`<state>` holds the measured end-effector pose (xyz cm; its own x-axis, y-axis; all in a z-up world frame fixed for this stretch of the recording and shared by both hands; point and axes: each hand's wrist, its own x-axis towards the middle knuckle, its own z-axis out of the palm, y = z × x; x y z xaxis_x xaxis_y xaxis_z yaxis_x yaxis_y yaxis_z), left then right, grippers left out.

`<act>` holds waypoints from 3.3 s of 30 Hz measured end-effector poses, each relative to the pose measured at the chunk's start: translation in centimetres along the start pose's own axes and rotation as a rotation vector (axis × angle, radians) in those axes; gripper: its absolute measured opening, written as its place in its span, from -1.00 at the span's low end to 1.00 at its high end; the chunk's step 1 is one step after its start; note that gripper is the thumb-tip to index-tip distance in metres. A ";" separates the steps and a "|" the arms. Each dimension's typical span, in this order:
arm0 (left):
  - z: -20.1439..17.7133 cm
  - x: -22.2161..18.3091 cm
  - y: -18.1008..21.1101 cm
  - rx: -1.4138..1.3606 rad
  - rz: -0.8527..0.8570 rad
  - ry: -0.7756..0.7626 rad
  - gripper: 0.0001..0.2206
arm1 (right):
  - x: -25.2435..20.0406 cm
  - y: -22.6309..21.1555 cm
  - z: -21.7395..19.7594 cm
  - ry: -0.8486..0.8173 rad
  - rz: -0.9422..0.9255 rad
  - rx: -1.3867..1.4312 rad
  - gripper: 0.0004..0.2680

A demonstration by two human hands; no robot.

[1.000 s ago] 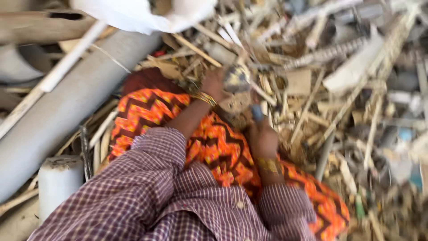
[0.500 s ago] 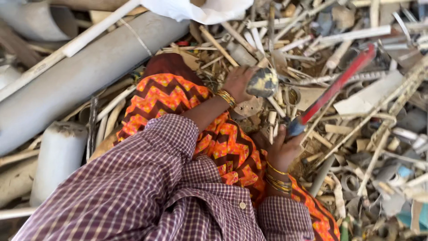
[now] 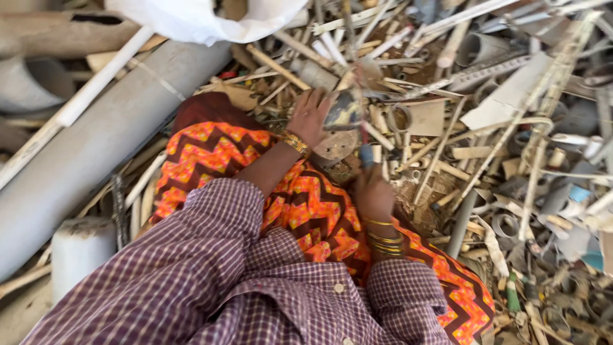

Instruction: The person scrapes and cleans the inside and outside of a short section of PVC pipe using a tool, while surrounded by scrap materials.

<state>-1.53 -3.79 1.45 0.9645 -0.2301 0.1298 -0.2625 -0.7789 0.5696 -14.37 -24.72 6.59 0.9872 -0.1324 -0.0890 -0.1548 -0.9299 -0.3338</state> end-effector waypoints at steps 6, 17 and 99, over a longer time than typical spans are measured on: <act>1.1 -0.5 -0.6 0.105 0.039 -0.014 -0.05 | -1.3 0.3 -0.6 0.300 -0.088 0.475 -0.74; 1.4 -1.0 -2.1 0.111 0.111 0.145 -0.14 | -1.5 -0.2 -0.6 0.283 -0.124 0.416 -0.79; -1.3 -0.9 -5.5 0.161 0.215 0.206 -0.05 | -0.6 -1.9 -0.7 0.134 -0.145 0.531 -0.82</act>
<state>-0.89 1.43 -0.74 0.8678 -0.2895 0.4038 -0.4464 -0.8112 0.3778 -14.67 -23.09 7.89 0.9908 -0.0904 0.1011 0.0189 -0.6463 -0.7629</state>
